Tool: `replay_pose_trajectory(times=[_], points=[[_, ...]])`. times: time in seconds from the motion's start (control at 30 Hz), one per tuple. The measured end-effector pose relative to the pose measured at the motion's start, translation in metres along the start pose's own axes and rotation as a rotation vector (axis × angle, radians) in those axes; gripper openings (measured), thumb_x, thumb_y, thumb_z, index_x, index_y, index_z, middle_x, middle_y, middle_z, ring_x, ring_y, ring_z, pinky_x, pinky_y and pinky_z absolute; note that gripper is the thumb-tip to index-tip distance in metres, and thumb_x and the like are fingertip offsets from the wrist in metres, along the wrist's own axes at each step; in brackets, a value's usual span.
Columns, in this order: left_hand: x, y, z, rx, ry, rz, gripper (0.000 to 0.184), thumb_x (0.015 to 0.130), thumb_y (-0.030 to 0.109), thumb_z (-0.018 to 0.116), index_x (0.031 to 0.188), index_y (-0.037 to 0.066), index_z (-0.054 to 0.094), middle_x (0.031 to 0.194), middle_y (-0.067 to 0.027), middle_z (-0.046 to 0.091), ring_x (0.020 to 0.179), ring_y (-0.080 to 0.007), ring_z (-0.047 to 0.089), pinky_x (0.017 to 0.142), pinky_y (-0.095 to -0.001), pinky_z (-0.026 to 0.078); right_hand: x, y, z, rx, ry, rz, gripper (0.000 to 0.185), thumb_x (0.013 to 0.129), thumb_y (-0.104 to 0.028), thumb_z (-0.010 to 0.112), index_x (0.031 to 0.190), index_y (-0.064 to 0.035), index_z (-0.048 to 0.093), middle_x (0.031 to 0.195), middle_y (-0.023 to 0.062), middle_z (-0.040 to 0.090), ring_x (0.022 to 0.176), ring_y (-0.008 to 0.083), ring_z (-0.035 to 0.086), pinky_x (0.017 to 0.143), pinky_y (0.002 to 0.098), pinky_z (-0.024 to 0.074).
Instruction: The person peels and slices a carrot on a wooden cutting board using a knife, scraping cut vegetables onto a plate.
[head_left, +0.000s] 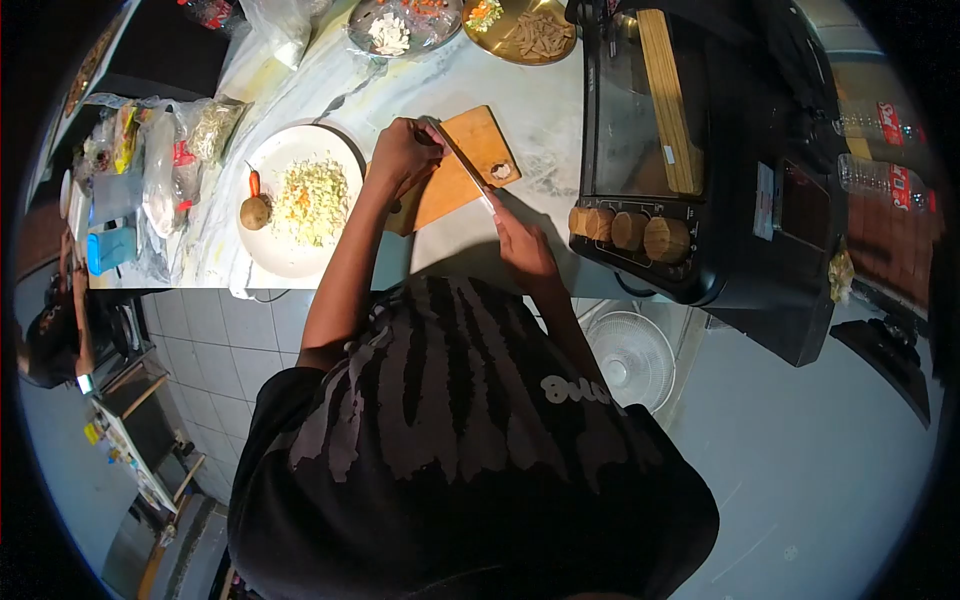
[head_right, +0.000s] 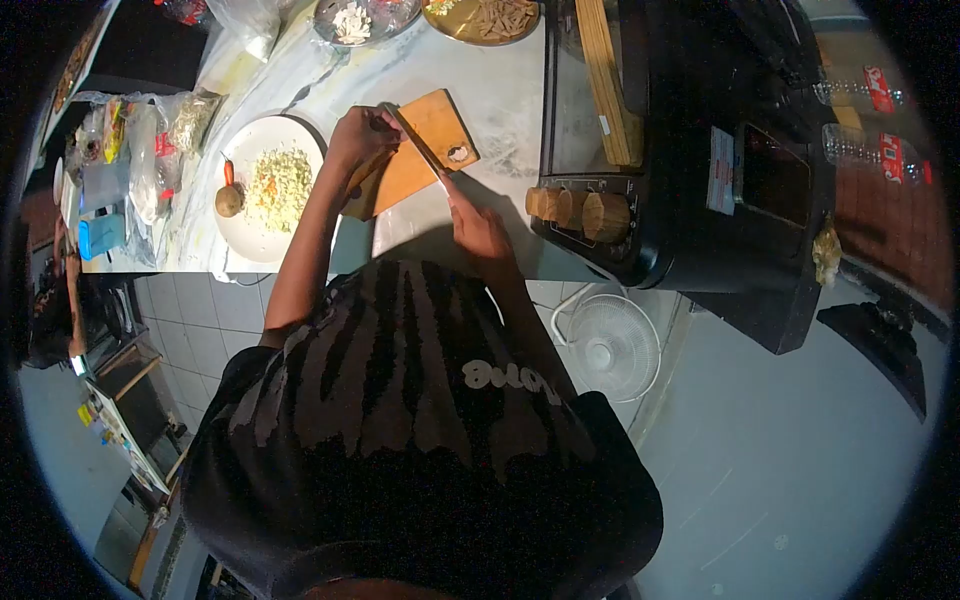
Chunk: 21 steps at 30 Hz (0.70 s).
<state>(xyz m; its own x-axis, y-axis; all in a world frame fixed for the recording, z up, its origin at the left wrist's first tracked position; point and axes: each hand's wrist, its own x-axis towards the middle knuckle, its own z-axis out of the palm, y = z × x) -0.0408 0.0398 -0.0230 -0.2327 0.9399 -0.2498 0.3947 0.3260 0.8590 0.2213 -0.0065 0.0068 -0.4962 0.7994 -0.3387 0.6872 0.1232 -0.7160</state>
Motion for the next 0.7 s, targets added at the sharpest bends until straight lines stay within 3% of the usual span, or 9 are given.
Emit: replay_pose_trajectory(times=[0.1,0.3,0.63,0.7], points=[[0.001,0.0,0.0,0.054,-0.021,-0.011,0.02,0.07,0.015,0.084,0.079,0.003,0.071,0.072,-0.0099,0.071,0.064,-0.0208,0.069,0.064,-0.0324,0.053,-0.002,0.01,0.005,0.112,0.063,-0.095,0.045,0.103,-0.026,0.042,0.148,-0.0275,0.041,0.122,0.0208,0.061,0.101,0.0481,0.059,0.087,0.057,0.0488],[0.0,-0.002,0.001,0.038,0.007,-0.01,0.02,0.07,0.017,0.085,0.077,0.004,0.071,0.073,-0.0092,0.072,0.066,-0.0209,0.069,0.064,-0.0325,0.053,-0.006,0.004,-0.005,0.178,-0.033,-0.025,0.043,0.104,-0.029,0.038,0.147,-0.0261,0.042,0.135,0.0163,0.055,0.117,0.0465,0.052,0.1,0.0531,0.0443],[0.0,-0.001,0.001,-0.099,-0.04,-0.065,0.012,0.074,0.005,0.08,0.077,0.002,0.069,0.075,-0.0057,0.074,0.066,-0.0134,0.07,0.061,-0.0266,0.053,0.0,0.01,-0.01,0.259,-0.036,-0.093,0.043,0.105,-0.028,0.038,0.146,-0.0182,0.045,0.133,0.0211,0.056,0.122,0.0447,0.051,0.101,0.0469,0.0443],[-0.001,0.002,0.001,-0.131,-0.027,-0.046,0.013,0.074,0.006,0.081,0.077,0.002,0.069,0.075,-0.006,0.074,0.066,-0.0143,0.07,0.061,-0.0274,0.053,0.001,0.012,-0.014,0.247,-0.093,-0.038,0.043,0.106,-0.024,0.04,0.146,-0.0095,0.045,0.137,0.0196,0.057,0.132,0.0316,0.052,0.105,0.0349,0.0408]])
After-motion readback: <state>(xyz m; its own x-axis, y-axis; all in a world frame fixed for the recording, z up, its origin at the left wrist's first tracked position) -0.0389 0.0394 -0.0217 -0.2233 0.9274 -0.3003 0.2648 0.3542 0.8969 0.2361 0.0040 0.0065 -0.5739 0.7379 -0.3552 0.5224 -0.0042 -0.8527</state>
